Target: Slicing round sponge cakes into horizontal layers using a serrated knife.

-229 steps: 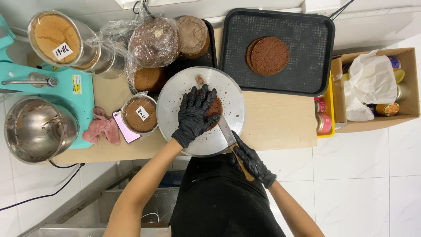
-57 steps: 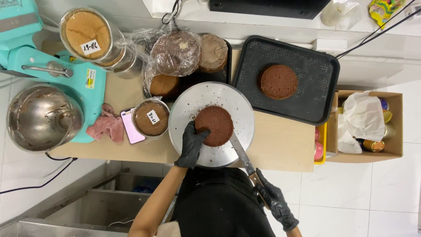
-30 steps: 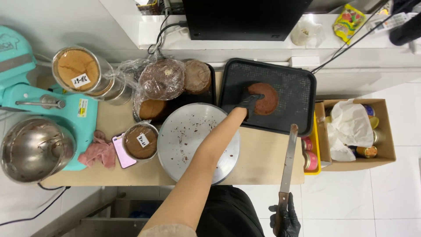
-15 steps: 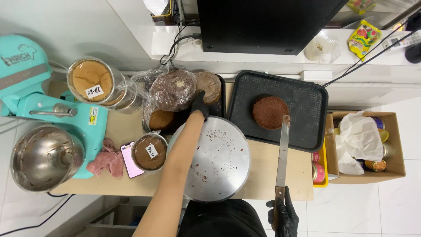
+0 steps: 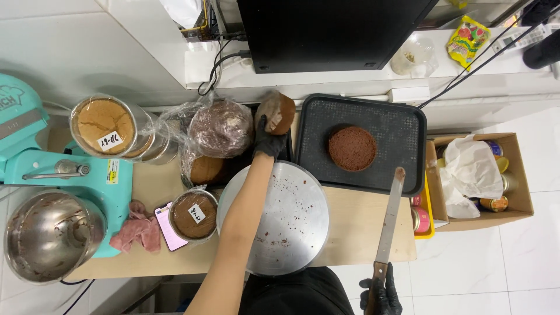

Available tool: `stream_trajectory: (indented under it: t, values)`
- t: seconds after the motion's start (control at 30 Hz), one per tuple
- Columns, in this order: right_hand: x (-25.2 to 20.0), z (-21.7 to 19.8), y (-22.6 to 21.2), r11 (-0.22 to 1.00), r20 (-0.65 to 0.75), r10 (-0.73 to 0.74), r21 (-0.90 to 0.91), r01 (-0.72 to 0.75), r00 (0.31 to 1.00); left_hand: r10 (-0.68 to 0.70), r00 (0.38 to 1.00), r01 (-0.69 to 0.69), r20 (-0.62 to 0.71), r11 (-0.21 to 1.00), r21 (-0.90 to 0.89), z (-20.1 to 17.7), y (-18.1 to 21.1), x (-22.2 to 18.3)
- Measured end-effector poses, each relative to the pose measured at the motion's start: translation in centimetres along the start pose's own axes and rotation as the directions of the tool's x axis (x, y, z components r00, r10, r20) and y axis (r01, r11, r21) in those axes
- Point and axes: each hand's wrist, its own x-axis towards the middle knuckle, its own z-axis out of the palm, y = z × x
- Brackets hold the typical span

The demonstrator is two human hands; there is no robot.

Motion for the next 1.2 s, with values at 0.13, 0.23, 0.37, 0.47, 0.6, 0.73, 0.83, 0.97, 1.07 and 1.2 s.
stream_trajectory:
  t: [0.13,0.23,0.37,0.47,0.6,0.73,0.83,0.97,1.07,1.2]
  values:
    - [-1.2,3.9,-3.4,0.99,0.065,-0.135,-0.031,0.137,0.989,-0.096,0.991,0.08,0.09,0.983,0.166,5.5,-3.8,-13.7]
    - [-0.1,6.5,-5.6,0.984,0.237,-0.16,-0.037,0.174,0.958,-0.08,0.99,0.044,0.117,0.959,0.281,6.9,-5.4,-24.1]
    - [-3.0,14.4,-10.7,0.981,0.545,-0.121,-0.065,0.185,0.83,0.197,0.98,-0.167,-0.029,0.892,0.42,2.7,-6.5,-34.0]
    - [-5.1,19.2,-10.6,0.975,0.512,-0.042,-0.166,0.146,0.858,0.362,0.928,-0.283,-0.093,0.843,0.457,-0.7,-7.8,-38.0]
    - [-3.5,21.4,-5.8,0.99,0.435,-0.097,-0.052,0.133,0.895,0.459,0.884,-0.297,-0.085,0.694,0.656,-3.0,-8.7,-40.3]
    - [-3.5,21.4,-6.1,0.968,0.419,-0.189,-0.074,0.242,0.888,0.415,0.909,-0.138,0.041,0.207,0.968,-7.6,-4.5,-40.0]
    - [-3.0,21.4,-6.3,0.954,0.506,-0.292,0.101,0.281,0.812,0.503,0.848,0.011,0.166,-0.332,0.943,-5.6,-0.6,-39.4]
    - [-2.7,21.6,-6.3,0.926,0.514,-0.329,0.011,0.377,0.792,0.297,0.878,-0.325,0.376,-0.208,0.923,0.9,2.5,-37.8]
    - [-1.4,21.3,-6.8,0.934,0.555,-0.274,-0.044,0.356,0.786,0.162,0.931,-0.331,0.327,-0.003,0.944,0.1,3.3,-35.0]
    - [1.7,20.6,-5.4,0.946,0.651,-0.214,-0.049,0.322,0.728,0.163,0.94,-0.332,0.3,0.222,0.917,-2.4,3.3,-33.6]
